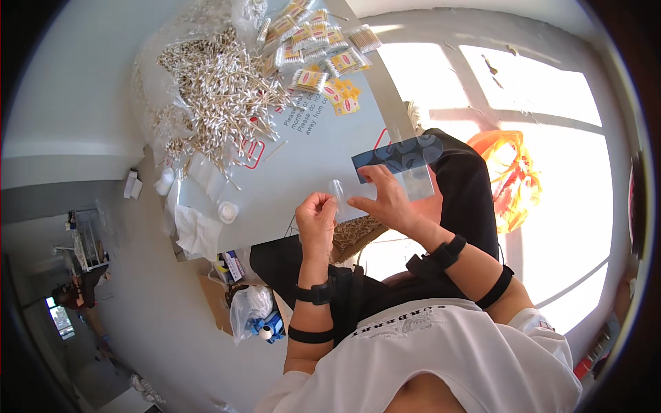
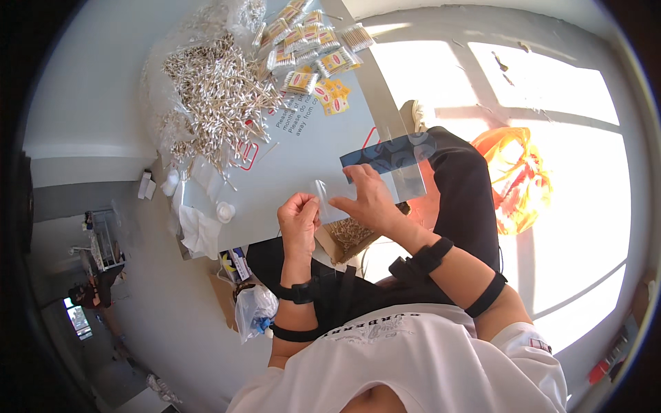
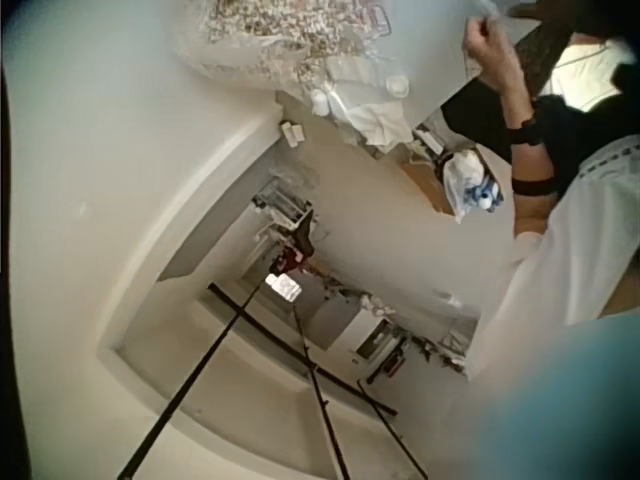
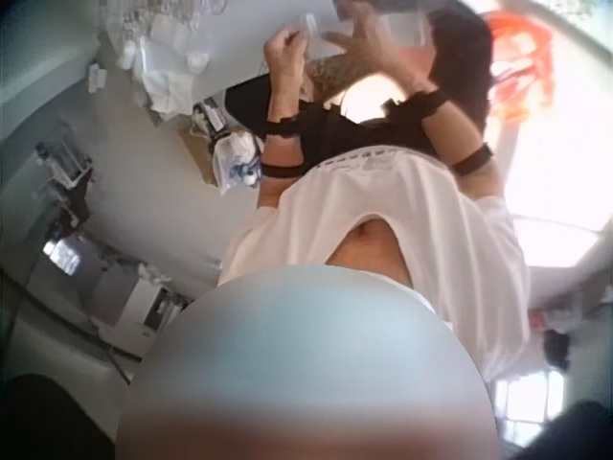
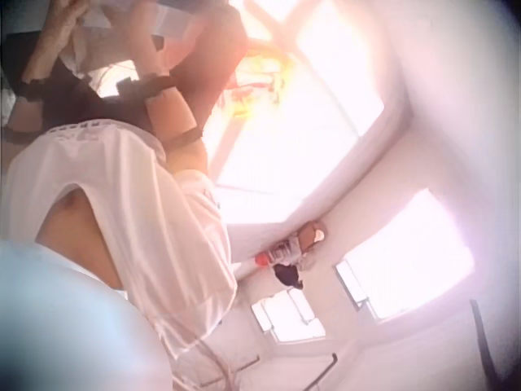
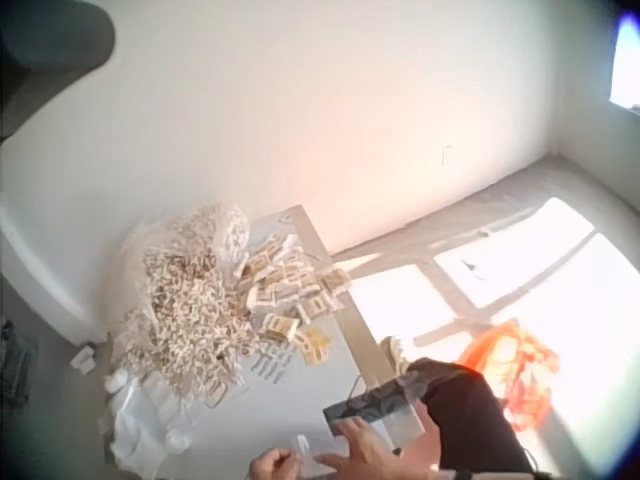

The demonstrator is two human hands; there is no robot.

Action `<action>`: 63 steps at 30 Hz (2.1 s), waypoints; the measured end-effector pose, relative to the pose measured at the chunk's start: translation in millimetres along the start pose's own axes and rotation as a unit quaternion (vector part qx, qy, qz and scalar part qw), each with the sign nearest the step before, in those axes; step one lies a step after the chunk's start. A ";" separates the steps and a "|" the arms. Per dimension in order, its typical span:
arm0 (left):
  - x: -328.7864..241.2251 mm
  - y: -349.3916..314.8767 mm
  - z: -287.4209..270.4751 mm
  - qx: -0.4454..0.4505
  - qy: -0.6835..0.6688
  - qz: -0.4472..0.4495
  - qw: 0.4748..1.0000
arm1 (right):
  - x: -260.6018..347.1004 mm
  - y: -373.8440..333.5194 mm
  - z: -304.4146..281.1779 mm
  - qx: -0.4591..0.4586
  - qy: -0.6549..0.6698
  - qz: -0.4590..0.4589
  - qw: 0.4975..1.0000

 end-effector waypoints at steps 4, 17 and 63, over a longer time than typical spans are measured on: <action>4.1 -12.8 48.7 0.041 -0.021 -0.016 0.999 | -5.7 -14.0 -60.1 -0.025 0.087 0.060 0.994; 11.1 -25.9 136.4 0.158 -0.063 -0.074 0.983 | -62.8 -18.0 -76.3 -0.015 0.264 0.161 0.951; -20.8 69.2 295.9 0.331 0.383 0.411 0.758 | -186.1 -21.4 -91.5 -0.360 0.436 0.401 0.721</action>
Point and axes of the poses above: each hand's wrist, its own y-axis towards the middle knuckle, its own z-axis out of the palm, x = y × z, the point moved 7 cm from there along y, towards the middle knuckle, and after that the axes turned 4 degrees about -x, right-handed, at the moved point
